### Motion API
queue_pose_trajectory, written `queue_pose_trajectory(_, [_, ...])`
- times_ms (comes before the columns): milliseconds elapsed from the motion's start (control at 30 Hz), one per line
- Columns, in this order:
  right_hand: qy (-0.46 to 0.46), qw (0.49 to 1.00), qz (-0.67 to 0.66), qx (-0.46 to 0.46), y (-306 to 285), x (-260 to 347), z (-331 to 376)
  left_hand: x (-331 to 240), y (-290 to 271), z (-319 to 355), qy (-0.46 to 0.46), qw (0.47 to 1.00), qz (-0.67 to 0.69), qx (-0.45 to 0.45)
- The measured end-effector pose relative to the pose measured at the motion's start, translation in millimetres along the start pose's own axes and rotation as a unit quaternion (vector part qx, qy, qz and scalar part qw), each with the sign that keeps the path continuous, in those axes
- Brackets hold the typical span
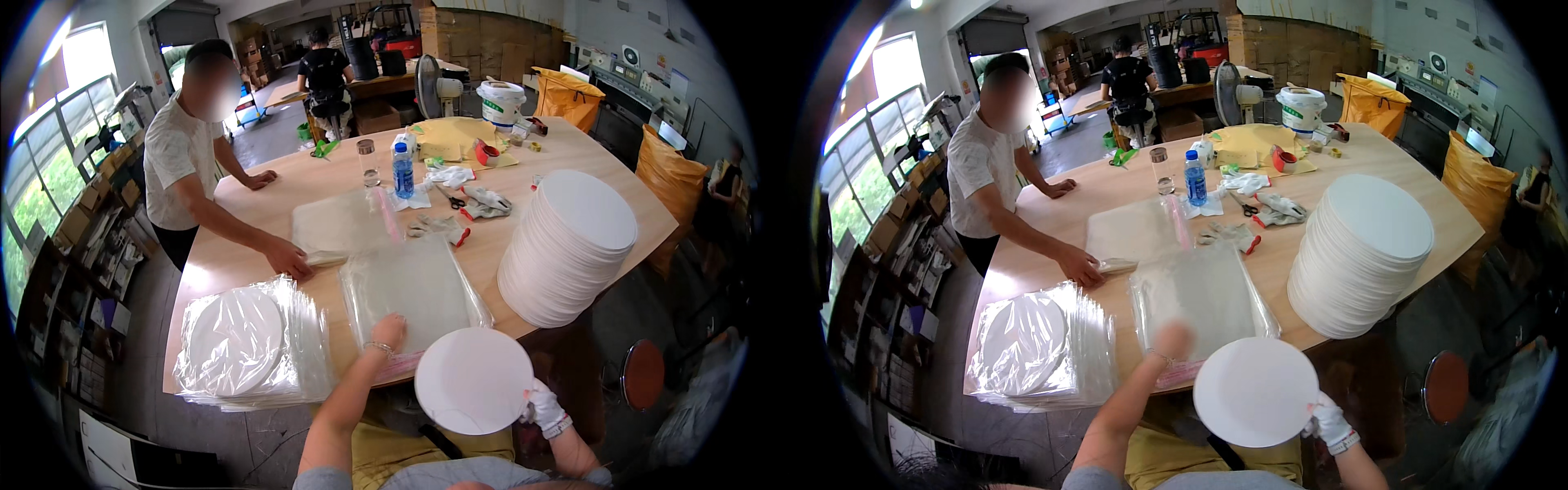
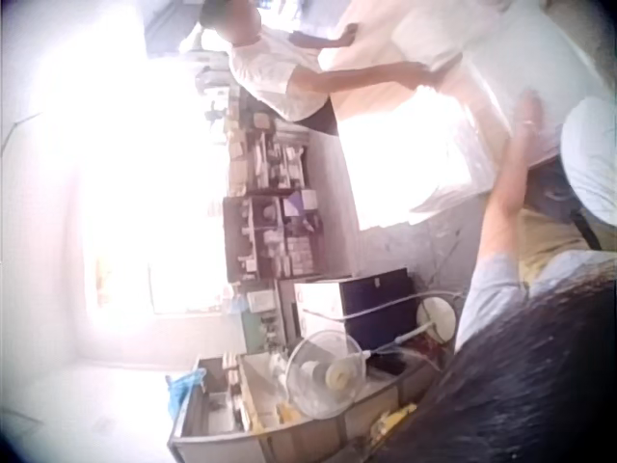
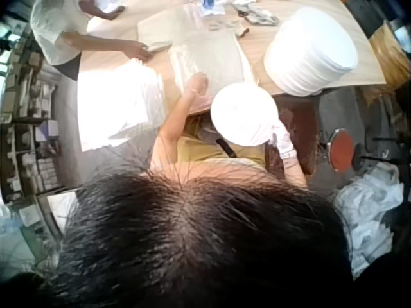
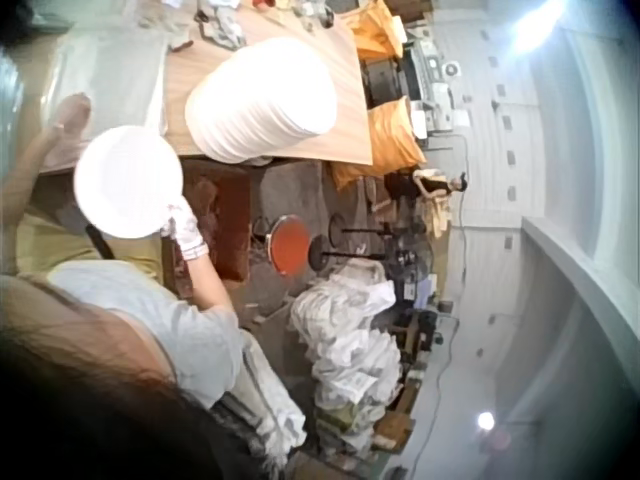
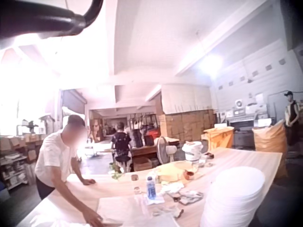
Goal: The person repeatedly picks up white circular plates from a stack, places them into clear plastic bags, and stacks the packaged items on the table. The task involves handling the plates and bags by hand in a repetitive sequence.
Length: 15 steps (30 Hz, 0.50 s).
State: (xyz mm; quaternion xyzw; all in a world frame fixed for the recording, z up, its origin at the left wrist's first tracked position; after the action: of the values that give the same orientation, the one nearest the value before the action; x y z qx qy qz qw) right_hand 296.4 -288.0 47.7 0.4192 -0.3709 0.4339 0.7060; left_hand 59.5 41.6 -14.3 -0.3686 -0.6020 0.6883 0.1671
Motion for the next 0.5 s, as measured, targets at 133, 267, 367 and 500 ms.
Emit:
queue_pose_trajectory(133, [0.015,1.000,-0.025,0.004,39.2,-3.2,-38.3,0.3,-7.8,11.6,0.067,0.997,-0.034,0.026])
queue_pose_trajectory(267, [0.023,0.992,-0.079,-0.096,63.0,-6.3,-61.9,26.6,-1.6,35.9,0.017,0.970,-0.019,-0.243])
queue_pose_trajectory(367, [0.024,0.977,-0.175,-0.122,68.3,-18.0,-64.3,31.7,-4.3,45.6,-0.131,0.939,0.121,-0.294])
queue_pose_trajectory(500, [0.035,0.962,-0.221,-0.155,86.1,-15.7,-63.1,30.9,-3.2,43.8,-0.128,0.860,0.472,-0.146])
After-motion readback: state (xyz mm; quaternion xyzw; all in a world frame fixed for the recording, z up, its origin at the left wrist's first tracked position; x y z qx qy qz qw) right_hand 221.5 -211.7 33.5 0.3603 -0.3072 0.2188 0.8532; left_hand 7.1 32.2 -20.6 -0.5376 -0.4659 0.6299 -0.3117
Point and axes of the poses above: each hand's wrist, its own z-axis away from the middle knuckle, its own y-axis out of the palm, x = y × z, the point moved 2 cm from there along -z, towards the middle knuckle, and after that the axes turned 11 degrees about z, right-handed, at the moved point
